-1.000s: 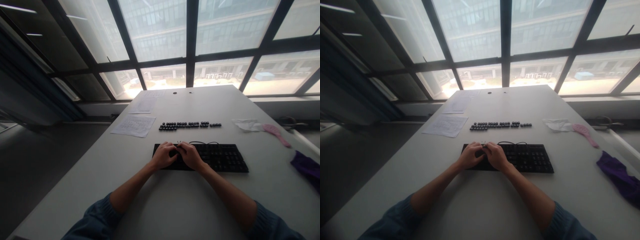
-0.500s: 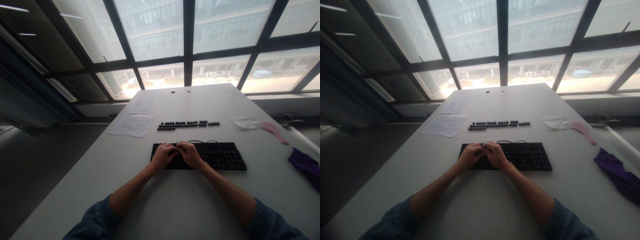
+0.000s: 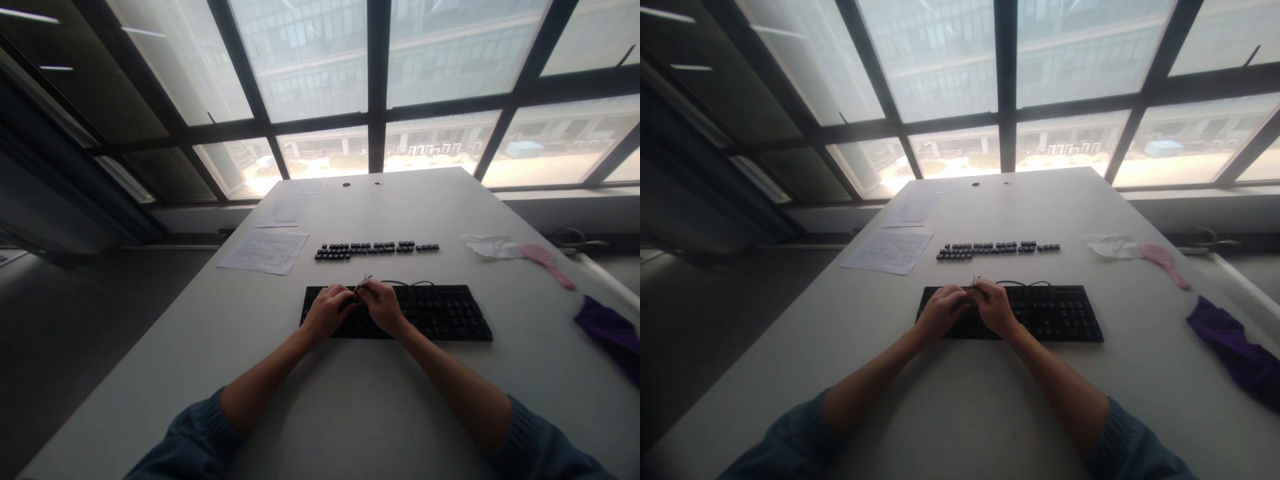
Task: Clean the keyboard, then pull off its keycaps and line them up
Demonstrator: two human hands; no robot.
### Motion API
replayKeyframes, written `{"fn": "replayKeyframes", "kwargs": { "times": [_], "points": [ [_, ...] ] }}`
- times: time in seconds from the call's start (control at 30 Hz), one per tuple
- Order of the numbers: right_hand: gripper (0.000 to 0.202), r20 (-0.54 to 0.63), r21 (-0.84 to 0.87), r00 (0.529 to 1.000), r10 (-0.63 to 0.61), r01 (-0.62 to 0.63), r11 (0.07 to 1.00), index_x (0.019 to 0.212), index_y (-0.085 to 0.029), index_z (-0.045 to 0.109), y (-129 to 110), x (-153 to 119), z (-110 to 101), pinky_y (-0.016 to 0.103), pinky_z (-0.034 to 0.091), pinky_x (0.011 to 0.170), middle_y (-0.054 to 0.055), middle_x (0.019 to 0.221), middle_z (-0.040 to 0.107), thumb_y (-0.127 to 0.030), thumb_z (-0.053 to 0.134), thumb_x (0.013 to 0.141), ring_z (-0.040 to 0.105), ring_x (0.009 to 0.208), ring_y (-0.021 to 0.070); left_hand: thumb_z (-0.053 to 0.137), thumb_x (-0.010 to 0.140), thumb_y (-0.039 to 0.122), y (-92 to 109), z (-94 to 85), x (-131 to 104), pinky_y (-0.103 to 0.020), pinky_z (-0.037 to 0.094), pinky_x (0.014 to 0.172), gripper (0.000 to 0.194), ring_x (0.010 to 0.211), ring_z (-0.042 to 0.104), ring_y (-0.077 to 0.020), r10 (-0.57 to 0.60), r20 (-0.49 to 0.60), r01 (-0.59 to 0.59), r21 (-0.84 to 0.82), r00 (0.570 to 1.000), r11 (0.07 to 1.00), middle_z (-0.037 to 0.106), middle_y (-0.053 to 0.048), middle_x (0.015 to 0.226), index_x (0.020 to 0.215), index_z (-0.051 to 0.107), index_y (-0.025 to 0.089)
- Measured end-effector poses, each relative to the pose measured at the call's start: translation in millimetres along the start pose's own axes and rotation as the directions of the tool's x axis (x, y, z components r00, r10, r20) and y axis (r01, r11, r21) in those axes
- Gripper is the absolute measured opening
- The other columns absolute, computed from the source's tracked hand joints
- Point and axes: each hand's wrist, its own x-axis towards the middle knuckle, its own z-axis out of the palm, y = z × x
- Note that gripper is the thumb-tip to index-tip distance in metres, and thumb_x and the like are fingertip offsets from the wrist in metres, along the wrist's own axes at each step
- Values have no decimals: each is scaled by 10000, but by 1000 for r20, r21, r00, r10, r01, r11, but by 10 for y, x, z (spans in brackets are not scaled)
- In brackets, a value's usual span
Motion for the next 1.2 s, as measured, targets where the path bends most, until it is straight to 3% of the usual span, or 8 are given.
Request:
{"fn": "replayKeyframes", "kwargs": {
  "times": [0.1,0.27,0.47,0.73,0.83,0.97,1.2],
  "points": [
    [210,-22,-24,1000,3,-3,1000,735,-189,657,0,-1,6,278,425,654,9,676,624,-278,565,902,558,651,167,636,915,251,-10,10,-10,-369,473,914,155,998,608,-219,33,-20,-34,-45,999,998,684,-55,1044,1069,650,241],
    [260,-65,-65,997,35,-39,997,700,-182,614,-11,1,8,265,389,607,-2,629,588,-320,563,915,517,605,149,687,868,198,-40,11,-17,-363,500,892,322,971,614,-207,26,-71,-36,-141,997,989,679,-40,1002,1171,582,232],
    [275,-81,18,991,105,-104,994,708,-183,601,-2,9,18,255,409,577,-2,619,595,-359,565,916,546,590,150,587,945,206,-16,-18,-2,-369,486,899,123,966,580,-209,185,-31,-186,-40,982,982,663,-54,1025,1040,662,226],
    [265,-103,45,986,132,-128,991,745,-187,631,47,9,21,267,434,593,14,643,636,-369,565,925,595,613,169,637,926,264,-24,-175,115,-336,498,861,73,949,579,-187,76,-195,-106,-150,978,983,629,-44,959,901,689,219],
    [266,-105,67,983,147,-141,988,745,-188,626,56,15,24,268,445,598,16,643,636,-373,566,927,621,627,178,673,901,283,-72,-235,146,-350,503,880,109,977,571,-200,81,-183,-105,-126,980,986,633,-50,990,994,699,233],
    [266,-106,63,980,170,-164,984,758,-185,636,63,27,26,269,441,589,22,647,652,-369,557,932,622,614,177,749,835,334,-110,-225,133,-380,507,901,263,1023,547,-230,201,-90,-203,-9,975,979,643,-63,1074,1086,706,269],
    [281,-88,32,981,175,-173,984,719,-183,620,40,39,25,263,409,573,20,635,652,-359,554,928,594,592,164,654,911,326,-81,-177,86,-401,470,919,136,1032,543,-238,296,-10,-289,183,955,940,660,-64,1107,1006,732,267]
  ]
}}
